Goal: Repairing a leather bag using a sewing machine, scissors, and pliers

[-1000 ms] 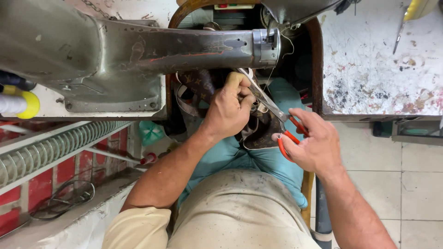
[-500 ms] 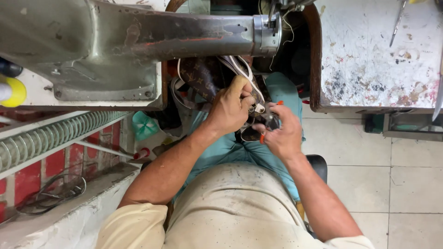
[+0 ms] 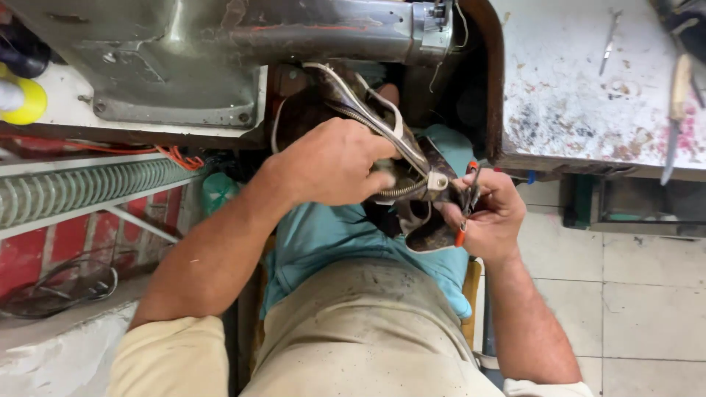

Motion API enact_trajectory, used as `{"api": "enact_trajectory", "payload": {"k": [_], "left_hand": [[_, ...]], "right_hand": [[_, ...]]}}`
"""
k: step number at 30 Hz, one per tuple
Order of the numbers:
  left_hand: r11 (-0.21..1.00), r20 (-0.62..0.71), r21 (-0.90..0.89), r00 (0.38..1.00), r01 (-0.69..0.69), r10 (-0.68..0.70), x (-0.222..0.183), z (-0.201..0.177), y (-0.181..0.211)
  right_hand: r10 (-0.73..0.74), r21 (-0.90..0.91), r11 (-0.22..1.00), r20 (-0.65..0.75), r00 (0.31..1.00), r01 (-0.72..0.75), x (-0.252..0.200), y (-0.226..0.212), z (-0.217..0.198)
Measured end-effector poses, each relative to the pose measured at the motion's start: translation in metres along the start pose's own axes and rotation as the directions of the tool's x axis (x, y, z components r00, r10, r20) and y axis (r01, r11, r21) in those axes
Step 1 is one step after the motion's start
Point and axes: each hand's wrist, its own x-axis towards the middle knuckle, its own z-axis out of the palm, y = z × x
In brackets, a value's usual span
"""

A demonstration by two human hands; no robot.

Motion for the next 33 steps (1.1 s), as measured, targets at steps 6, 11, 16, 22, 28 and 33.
{"api": "enact_trajectory", "payload": {"k": [6,11,16,22,28,33], "left_hand": [[0.992,0.621,0.075,0.773,0.104,-0.128,-0.005,-0.057,0.123],[0.989,0.625,0.099,0.766,0.113,-0.150,-0.012,-0.035,0.178],[0.992,0.435,0.124,0.897,0.026,-0.078,0.000,0.072,0.109],[0.996,0.295,-0.083,0.954,-0.035,0.058,0.000,0.134,0.091],[0.989,0.287,-0.143,0.955,-0.027,0.068,0.021,0.141,0.106],[0.986,0.234,-0.165,0.969,-0.035,0.074,0.032,0.166,0.105]], "right_hand": [[-0.074,0.169,0.984,0.120,0.990,0.053,-0.008,-0.077,-0.027],[0.186,0.244,0.951,0.047,0.981,-0.192,-0.059,-0.025,-0.048],[0.295,0.201,0.938,-0.035,0.955,-0.282,-0.101,0.046,-0.059],[0.399,-0.007,0.917,-0.032,0.917,-0.399,-0.121,0.039,-0.107],[0.440,-0.201,0.868,-0.112,0.891,-0.454,-0.110,-0.031,-0.118],[0.561,-0.053,0.814,-0.185,0.807,-0.579,-0.129,-0.018,-0.089]]}}
